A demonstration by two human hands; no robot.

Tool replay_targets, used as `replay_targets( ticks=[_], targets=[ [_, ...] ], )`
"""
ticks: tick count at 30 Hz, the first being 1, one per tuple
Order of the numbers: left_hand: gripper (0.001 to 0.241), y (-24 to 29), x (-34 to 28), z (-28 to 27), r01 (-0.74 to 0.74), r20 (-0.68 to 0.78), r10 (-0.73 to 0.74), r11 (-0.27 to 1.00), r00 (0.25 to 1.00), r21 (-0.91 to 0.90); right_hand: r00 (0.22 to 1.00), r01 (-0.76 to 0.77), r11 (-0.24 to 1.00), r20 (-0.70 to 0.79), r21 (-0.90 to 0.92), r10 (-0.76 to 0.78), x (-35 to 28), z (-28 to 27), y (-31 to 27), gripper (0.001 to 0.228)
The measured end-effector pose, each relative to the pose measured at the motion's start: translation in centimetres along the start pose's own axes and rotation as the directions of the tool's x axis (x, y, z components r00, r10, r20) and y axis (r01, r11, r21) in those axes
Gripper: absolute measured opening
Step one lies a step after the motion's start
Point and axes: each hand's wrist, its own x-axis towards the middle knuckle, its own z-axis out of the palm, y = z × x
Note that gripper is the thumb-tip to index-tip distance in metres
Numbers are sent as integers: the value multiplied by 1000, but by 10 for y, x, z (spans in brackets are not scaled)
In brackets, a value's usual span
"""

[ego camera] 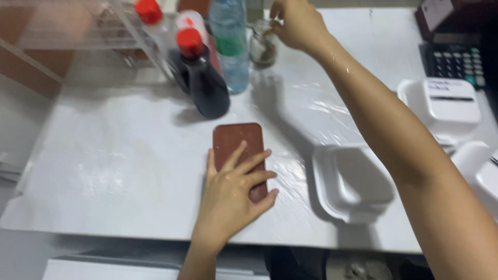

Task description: Packing donuts into foam containers, labeling them with a marker, and placing them in a plastic bag.

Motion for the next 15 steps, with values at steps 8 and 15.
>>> replay_targets(
  ticks=[8, 15],
  targets=[
    [15, -53, 18, -23, -80, 20, 82, 995, 996, -64, 963, 198, 921, 108, 337, -246, 147, 117, 82, 52],
    [17, -77, 22, -2, -122, 20, 126, 983, 992, -134, 918, -6, 901, 359, 433, -167, 152, 127, 65, 51]
  ],
)
